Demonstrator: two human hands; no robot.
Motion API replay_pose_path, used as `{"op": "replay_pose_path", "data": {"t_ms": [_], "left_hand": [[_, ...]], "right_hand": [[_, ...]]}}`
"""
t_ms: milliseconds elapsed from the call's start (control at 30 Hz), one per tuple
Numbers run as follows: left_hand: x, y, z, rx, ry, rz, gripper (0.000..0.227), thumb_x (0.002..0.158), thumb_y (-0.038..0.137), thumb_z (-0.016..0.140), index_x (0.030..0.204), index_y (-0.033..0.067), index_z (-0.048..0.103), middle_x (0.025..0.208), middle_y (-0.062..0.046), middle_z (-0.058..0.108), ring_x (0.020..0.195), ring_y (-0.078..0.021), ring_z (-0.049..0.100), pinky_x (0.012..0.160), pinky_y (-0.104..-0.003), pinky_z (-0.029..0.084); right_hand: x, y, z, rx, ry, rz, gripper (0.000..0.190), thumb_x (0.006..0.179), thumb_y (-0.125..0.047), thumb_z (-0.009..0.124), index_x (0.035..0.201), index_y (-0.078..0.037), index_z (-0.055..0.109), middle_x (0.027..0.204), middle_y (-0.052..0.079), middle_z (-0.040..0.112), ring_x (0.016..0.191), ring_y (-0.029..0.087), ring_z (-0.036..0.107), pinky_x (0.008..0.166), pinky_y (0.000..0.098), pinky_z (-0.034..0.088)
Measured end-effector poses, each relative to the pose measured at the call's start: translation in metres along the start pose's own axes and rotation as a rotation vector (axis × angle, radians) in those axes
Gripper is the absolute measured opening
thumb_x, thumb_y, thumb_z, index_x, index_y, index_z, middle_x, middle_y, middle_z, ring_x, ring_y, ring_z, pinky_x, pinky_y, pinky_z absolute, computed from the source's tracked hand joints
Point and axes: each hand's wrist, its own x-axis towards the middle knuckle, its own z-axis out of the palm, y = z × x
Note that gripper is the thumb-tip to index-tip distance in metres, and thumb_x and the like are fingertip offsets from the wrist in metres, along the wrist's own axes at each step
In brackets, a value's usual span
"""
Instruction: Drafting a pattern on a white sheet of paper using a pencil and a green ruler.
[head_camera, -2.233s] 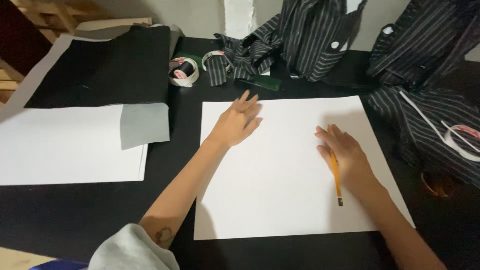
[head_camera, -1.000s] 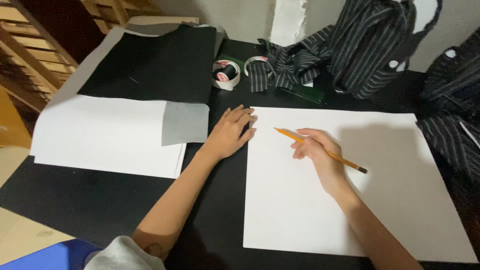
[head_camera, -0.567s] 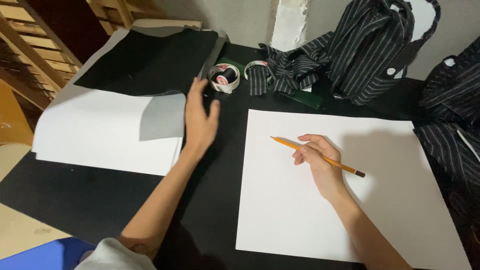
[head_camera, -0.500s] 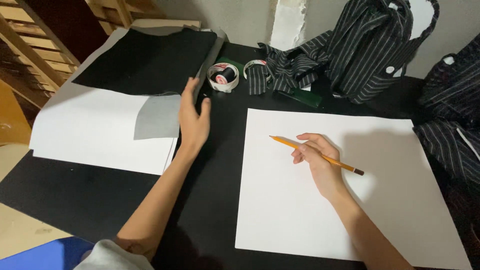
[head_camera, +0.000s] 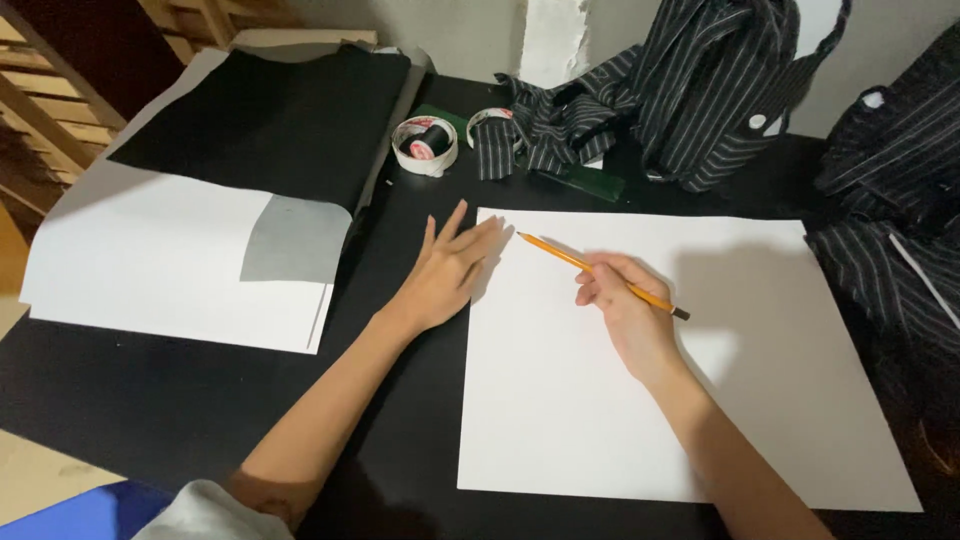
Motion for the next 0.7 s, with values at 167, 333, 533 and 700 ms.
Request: {"op": "replay_pose_path", "data": {"t_ms": [167, 333, 533, 700], "left_hand": [[-0.001, 0.004, -0.002, 0.091, -0.106, 0.000, 0.040, 0.090, 0.013, 0.051, 0.130, 0.0117, 0.055, 0.141, -0.008, 0.047, 0.137, -0.0393, 0.028, 0.106, -0.067, 0.017], [-0.003, -0.001, 0.001, 0.076, -0.111, -0.003, 0.040, 0.093, 0.017, 0.047, 0.132, 0.0128, 0.053, 0.141, -0.008, 0.047, 0.135, -0.0381, 0.032, 0.106, -0.068, 0.018], [-0.001, 0.001, -0.001, 0.074, -0.123, 0.010, 0.042, 0.093, 0.014, 0.046, 0.135, 0.0087, 0.049, 0.142, -0.011, 0.046, 0.135, -0.0385, 0.032, 0.106, -0.066, 0.017], [-0.001, 0.000, -0.001, 0.065, -0.141, -0.013, 0.042, 0.095, 0.017, 0.045, 0.136, 0.0103, 0.048, 0.142, -0.008, 0.045, 0.136, -0.0360, 0.030, 0.108, -0.065, 0.016]], "right_hand": [[0.002, 0.012, -0.006, -0.037, -0.042, -0.011, 0.014, 0.086, -0.001, 0.060, 0.099, 0.000, 0.055, 0.075, 0.016, 0.062, 0.061, 0.018, 0.060, 0.064, 0.0251, 0.049], [-0.002, 0.007, -0.001, -0.130, -0.075, -0.018, 0.007, 0.084, -0.002, 0.063, 0.088, -0.002, 0.057, 0.072, 0.016, 0.066, 0.052, 0.016, 0.059, 0.054, 0.0239, 0.046], [-0.006, -0.010, 0.003, -0.223, -0.116, 0.008, 0.019, 0.081, -0.005, 0.067, 0.071, -0.006, 0.052, 0.064, 0.015, 0.067, 0.044, 0.015, 0.060, 0.048, 0.0226, 0.045], [-0.006, -0.006, 0.002, -0.227, -0.120, 0.011, 0.029, 0.084, -0.012, 0.067, 0.063, -0.007, 0.049, 0.056, 0.017, 0.065, 0.040, 0.018, 0.062, 0.045, 0.0233, 0.048]]}}
